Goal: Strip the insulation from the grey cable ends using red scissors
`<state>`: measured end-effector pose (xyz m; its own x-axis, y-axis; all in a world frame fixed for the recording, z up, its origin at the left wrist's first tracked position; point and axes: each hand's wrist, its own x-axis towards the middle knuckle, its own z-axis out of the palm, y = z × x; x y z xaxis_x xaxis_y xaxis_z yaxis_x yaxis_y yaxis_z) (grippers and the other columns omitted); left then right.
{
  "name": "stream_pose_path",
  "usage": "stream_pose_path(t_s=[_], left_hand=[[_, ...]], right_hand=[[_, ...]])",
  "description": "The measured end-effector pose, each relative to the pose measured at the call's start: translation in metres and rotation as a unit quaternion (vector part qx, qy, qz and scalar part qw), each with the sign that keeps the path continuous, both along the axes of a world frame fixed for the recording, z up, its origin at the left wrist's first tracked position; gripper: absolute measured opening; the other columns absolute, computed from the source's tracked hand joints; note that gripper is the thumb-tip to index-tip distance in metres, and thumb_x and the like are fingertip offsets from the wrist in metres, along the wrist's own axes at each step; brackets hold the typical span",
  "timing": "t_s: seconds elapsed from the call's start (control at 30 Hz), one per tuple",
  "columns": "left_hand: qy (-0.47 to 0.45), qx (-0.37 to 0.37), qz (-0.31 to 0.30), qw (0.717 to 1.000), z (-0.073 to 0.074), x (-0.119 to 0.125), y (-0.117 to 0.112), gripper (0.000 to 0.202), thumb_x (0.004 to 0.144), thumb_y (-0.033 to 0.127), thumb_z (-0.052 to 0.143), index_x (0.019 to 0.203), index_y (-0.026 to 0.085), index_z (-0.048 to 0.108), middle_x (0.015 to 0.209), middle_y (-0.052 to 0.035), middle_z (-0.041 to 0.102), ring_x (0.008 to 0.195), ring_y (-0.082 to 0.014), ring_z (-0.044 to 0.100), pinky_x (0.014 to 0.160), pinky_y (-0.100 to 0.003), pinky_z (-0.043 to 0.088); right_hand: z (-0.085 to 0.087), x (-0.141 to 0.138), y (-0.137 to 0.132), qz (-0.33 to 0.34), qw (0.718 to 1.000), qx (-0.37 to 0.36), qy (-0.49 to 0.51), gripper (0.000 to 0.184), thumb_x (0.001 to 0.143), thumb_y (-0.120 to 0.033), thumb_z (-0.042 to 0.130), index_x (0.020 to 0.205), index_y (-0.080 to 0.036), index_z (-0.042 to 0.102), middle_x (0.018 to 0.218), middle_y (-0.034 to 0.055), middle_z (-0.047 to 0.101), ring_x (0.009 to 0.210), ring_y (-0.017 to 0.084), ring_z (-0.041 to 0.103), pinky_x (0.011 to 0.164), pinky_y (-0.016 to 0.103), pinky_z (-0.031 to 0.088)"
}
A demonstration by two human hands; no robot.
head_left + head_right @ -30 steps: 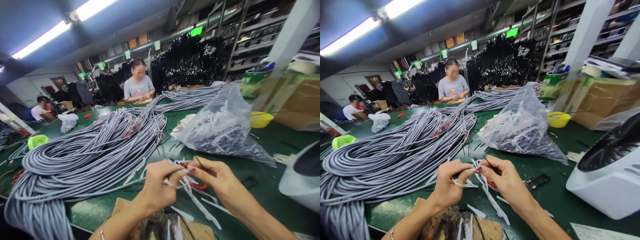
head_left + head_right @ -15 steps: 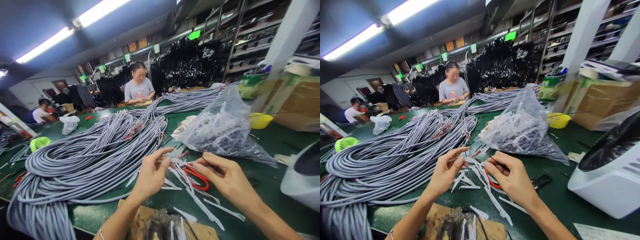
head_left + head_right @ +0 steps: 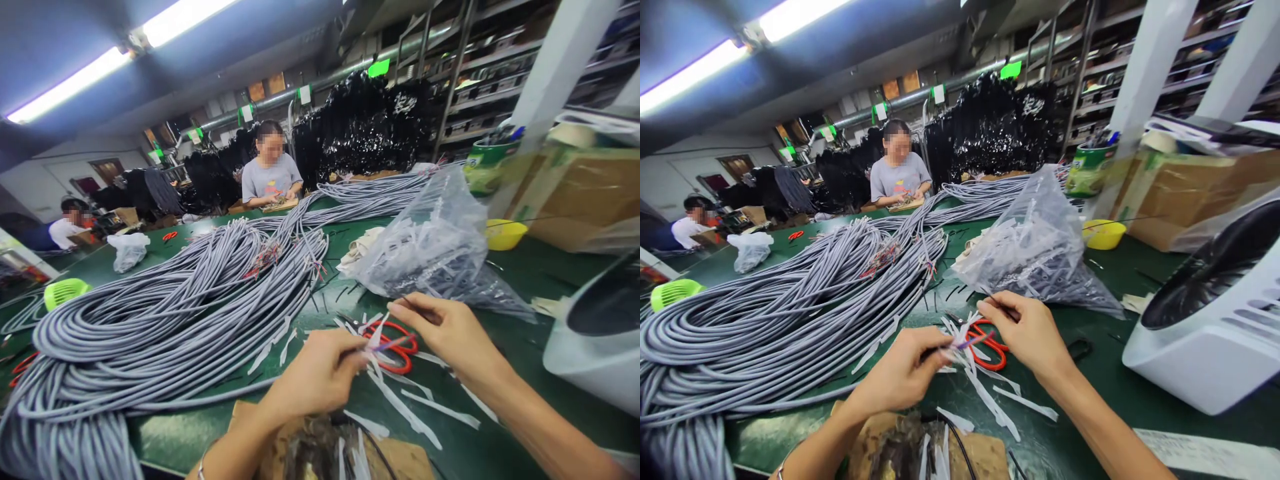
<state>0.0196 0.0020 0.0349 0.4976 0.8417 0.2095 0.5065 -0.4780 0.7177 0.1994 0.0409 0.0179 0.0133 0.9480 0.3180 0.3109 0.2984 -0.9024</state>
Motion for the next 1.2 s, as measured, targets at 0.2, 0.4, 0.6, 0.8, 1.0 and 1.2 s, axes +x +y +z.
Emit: stream_pose_path(t_s=[0.2,0.4,0.6,0.8,1.0,1.2], left_hand=[[-0.225,-0.117,0.104,0.962,0.001,-0.006,0.008,0.034,0.086,0.030,0.046,0.111,0.011,0.058,0.061,0.0016,0.050,0.056,-0.0097,0.043,0.056,-0.020,0.037],[-0.283,-0.201,0.048,0.937,0.000,-0.002,0.007,0.042,0.079,0.042,0.056,0.107,0.011,0.052,0.053,0.0055,0.048,0.043,-0.0049,0.034,0.045,-0.017,0.029],[-0.263,-0.202,0.046,0.942,-0.001,-0.005,0.008,0.037,0.079,0.038,0.057,0.105,0.011,0.055,0.058,0.0023,0.053,0.051,-0.0080,0.047,0.050,-0.018,0.037],[-0.038,0.009,0.095,0.995,-0.001,-0.005,0.008,0.020,0.082,0.015,0.049,0.085,0.014,0.068,0.079,-0.0064,0.069,0.071,-0.0168,0.059,0.066,-0.025,0.044],[0.088,0.130,0.103,0.982,-0.011,0.004,0.012,0.028,0.083,0.005,0.042,0.070,0.013,0.066,0.066,-0.0060,0.063,0.061,-0.0151,0.056,0.059,-0.023,0.042],[0.099,0.115,0.048,0.987,-0.010,0.006,0.004,0.023,0.083,0.007,0.046,0.077,0.013,0.067,0.066,-0.0055,0.061,0.062,-0.0153,0.055,0.057,-0.023,0.039]], right_hand=[[0.000,-0.004,-0.001,0.090,0.992,-0.057,0.073,0.025,0.063,-0.040,0.063,0.054,-0.017,0.055,0.050,-0.0030,0.051,0.039,0.007,0.038,0.035,0.019,0.032],[0.003,-0.018,-0.017,0.081,0.992,-0.044,0.082,0.054,0.058,-0.040,0.070,0.106,-0.018,0.060,0.078,0.0022,0.065,0.038,0.006,0.041,0.035,0.019,0.036],[-0.005,-0.023,-0.018,0.163,0.983,0.039,-0.069,0.032,0.078,-0.041,0.053,0.061,-0.016,0.064,0.054,0.0021,0.061,0.051,0.014,0.054,0.048,0.023,0.044],[-0.005,-0.024,-0.025,0.069,0.942,0.273,-0.181,0.030,0.085,-0.019,0.043,0.060,-0.018,0.060,0.052,-0.0002,0.060,0.046,0.010,0.052,0.047,0.019,0.041],[-0.007,-0.020,-0.026,-0.003,0.873,0.390,-0.294,0.035,0.083,-0.013,0.039,0.055,-0.018,0.059,0.050,0.0009,0.058,0.044,0.010,0.055,0.046,0.020,0.038],[-0.003,-0.014,-0.013,0.011,0.963,0.176,-0.204,0.030,0.078,-0.026,0.045,0.051,-0.019,0.057,0.048,-0.0003,0.054,0.045,0.011,0.049,0.045,0.021,0.036]])
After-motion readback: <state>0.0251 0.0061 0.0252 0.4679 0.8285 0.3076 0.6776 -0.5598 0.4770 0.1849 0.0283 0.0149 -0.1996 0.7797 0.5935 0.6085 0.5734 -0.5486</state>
